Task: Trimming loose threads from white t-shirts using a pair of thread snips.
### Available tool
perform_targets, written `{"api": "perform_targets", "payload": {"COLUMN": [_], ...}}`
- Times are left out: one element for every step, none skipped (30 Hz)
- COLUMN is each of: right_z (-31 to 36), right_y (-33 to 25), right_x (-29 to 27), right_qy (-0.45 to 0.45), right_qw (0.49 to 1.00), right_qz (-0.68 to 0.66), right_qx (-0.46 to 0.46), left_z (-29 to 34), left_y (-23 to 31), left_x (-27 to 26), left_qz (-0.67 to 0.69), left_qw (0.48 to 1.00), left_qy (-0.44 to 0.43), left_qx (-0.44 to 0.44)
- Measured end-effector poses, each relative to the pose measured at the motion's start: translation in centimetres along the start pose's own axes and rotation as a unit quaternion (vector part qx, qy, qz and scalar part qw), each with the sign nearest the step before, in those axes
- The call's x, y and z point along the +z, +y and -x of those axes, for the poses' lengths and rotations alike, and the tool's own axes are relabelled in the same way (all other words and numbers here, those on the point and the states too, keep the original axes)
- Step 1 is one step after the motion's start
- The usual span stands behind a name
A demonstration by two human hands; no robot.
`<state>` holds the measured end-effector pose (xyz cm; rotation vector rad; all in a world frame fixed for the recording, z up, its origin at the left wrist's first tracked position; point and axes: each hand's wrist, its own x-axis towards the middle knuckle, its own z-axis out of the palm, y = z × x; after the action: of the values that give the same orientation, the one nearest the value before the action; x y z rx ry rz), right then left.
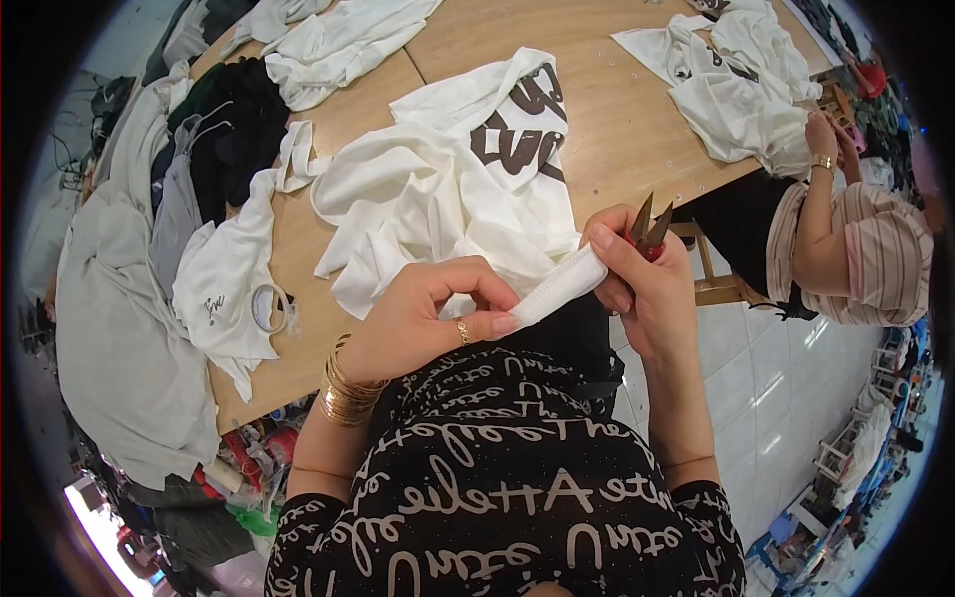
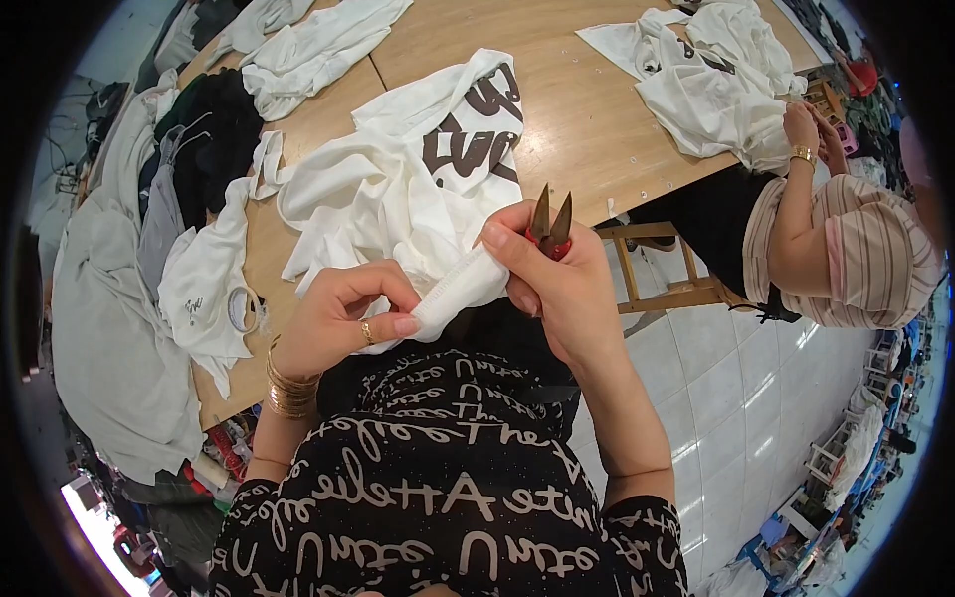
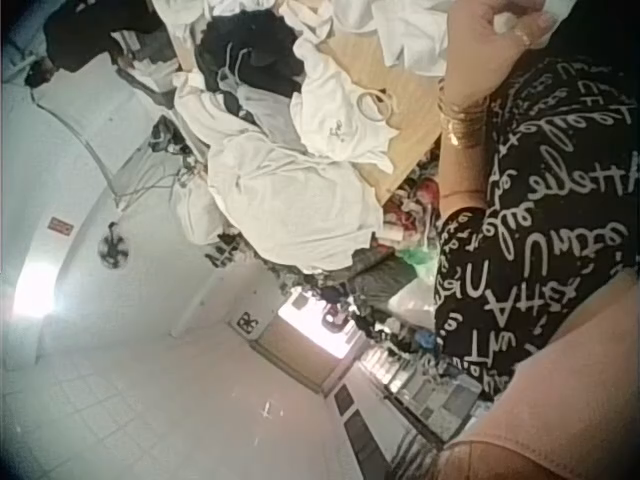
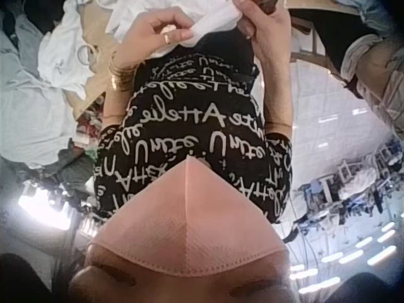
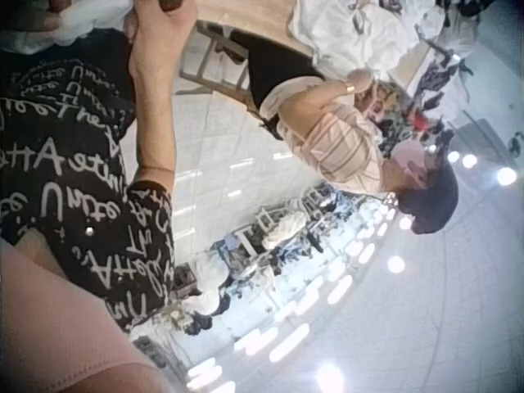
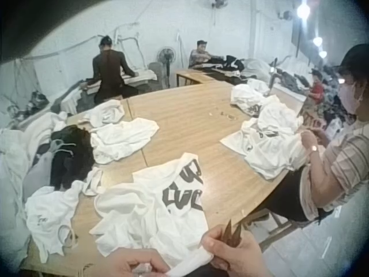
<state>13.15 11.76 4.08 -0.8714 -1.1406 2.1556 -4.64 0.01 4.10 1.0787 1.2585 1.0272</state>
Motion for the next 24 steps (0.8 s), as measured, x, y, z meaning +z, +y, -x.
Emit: {"api": "perform_targets", "payload": {"right_z": [0.0, 0.0, 0.0, -0.1, -0.1, -0.1, -0.2, -0.3, -0.3, -0.4, -0.4, -0.5, -0.6, -0.7, -0.7, -0.7, -0.8, -0.7, -0.4, 0.2, 0.7, 0.9, 1.0, 0.9], "right_y": [0.0, 0.0, 0.1, 0.1, 0.1, 0.1, 0.2, 0.2, 0.3, 0.2, 0.2, 0.2, 0.2, 0.3, 0.4, 0.4, 0.4, 0.4, 1.1, 1.7, 2.2, 2.7, 3.3, 4.4], "right_x": [0.0, 0.0, 0.0, 0.0, -0.1, -0.1, -0.1, 0.0, 0.0, 0.0, 0.0, -0.1, -0.1, -0.1, -0.1, 0.0, 0.2, 0.3, 0.4, 0.5, 0.7, 1.1, 1.8, 2.0], "right_qy": [0.0, 0.002, 0.004, 0.004, 0.003, 0.003, 0.003, 0.008, 0.013, 0.012, 0.016, 0.02, 0.019, 0.024, 0.028, 0.028, 0.094, 0.158, 0.187, 0.15, 0.109, 0.033, -0.047, -0.073], "right_qw": [1.0, 1.0, 1.0, 1.0, 1.0, 1.0, 1.0, 1.0, 1.0, 1.0, 1.0, 1.0, 1.0, 0.999, 0.999, 0.999, 0.99, 0.964, 0.928, 0.878, 0.808, 0.787, 0.758, 0.755], "right_qz": [0.0, -0.001, -0.001, -0.001, -0.004, -0.007, -0.006, -0.009, -0.011, -0.01, -0.012, -0.014, -0.013, -0.022, -0.03, -0.029, 0.054, 0.135, 0.219, 0.332, 0.438, 0.448, 0.463, 0.457], "right_qx": [0.001, 0.002, 0.003, 0.004, 0.005, 0.007, 0.007, 0.007, 0.007, 0.008, 0.012, 0.016, 0.017, 0.005, -0.007, -0.008, -0.087, -0.165, -0.237, -0.311, -0.379, -0.422, -0.457, -0.465], "left_z": [0.0, 0.0, 0.0, 0.0, 0.0, 0.0, 0.0, 0.1, 0.1, 0.1, 0.1, 0.1, 0.1, 0.0, -0.1, -0.3, -0.6, -0.4, -0.1, 0.4, 0.5, 0.4, 0.3, 0.1], "left_y": [0.0, 0.2, 0.3, 0.4, 0.4, 0.5, 0.2, -0.2, -0.4, -0.4, -0.3, -0.2, -0.3, -0.3, -0.4, -1.0, -1.4, -1.3, -1.4, -1.6, -1.6, -1.8, -2.5, -3.0], "left_x": [0.0, 0.0, 0.0, 0.0, -0.1, -0.1, -0.2, -0.2, -0.2, -0.3, -0.2, -0.2, -0.1, 0.0, 0.1, 0.2, 0.3, 0.2, 0.0, -0.1, 0.7, 1.5, 2.2, 2.6], "left_qz": [0.001, 0.017, 0.034, 0.034, 0.039, 0.045, 0.045, 0.042, 0.038, 0.039, 0.046, 0.054, 0.055, 0.039, 0.023, -0.07, -0.163, -0.131, -0.021, 0.09, 0.164, 0.164, 0.271, 0.373], "left_qw": [1.0, 1.0, 0.999, 0.999, 0.999, 0.998, 0.998, 0.999, 0.999, 0.999, 0.999, 0.998, 0.998, 0.999, 0.999, 0.989, 0.96, 0.971, 0.995, 0.994, 0.981, 0.982, 0.957, 0.919], "left_qy": [0.001, 0.0, -0.001, 0.0, -0.006, -0.012, -0.012, -0.017, -0.023, -0.022, -0.024, -0.027, -0.026, 0.003, 0.032, 0.118, 0.202, 0.194, 0.097, 0.0, -0.027, -0.025, 0.029, 0.078], "left_qx": [0.0, -0.015, -0.031, -0.031, -0.034, -0.038, -0.038, -0.019, 0.001, 0.0, -0.01, -0.019, -0.019, -0.007, 0.005, 0.053, 0.101, 0.051, -0.005, -0.062, -0.095, -0.094, -0.101, -0.105]}}
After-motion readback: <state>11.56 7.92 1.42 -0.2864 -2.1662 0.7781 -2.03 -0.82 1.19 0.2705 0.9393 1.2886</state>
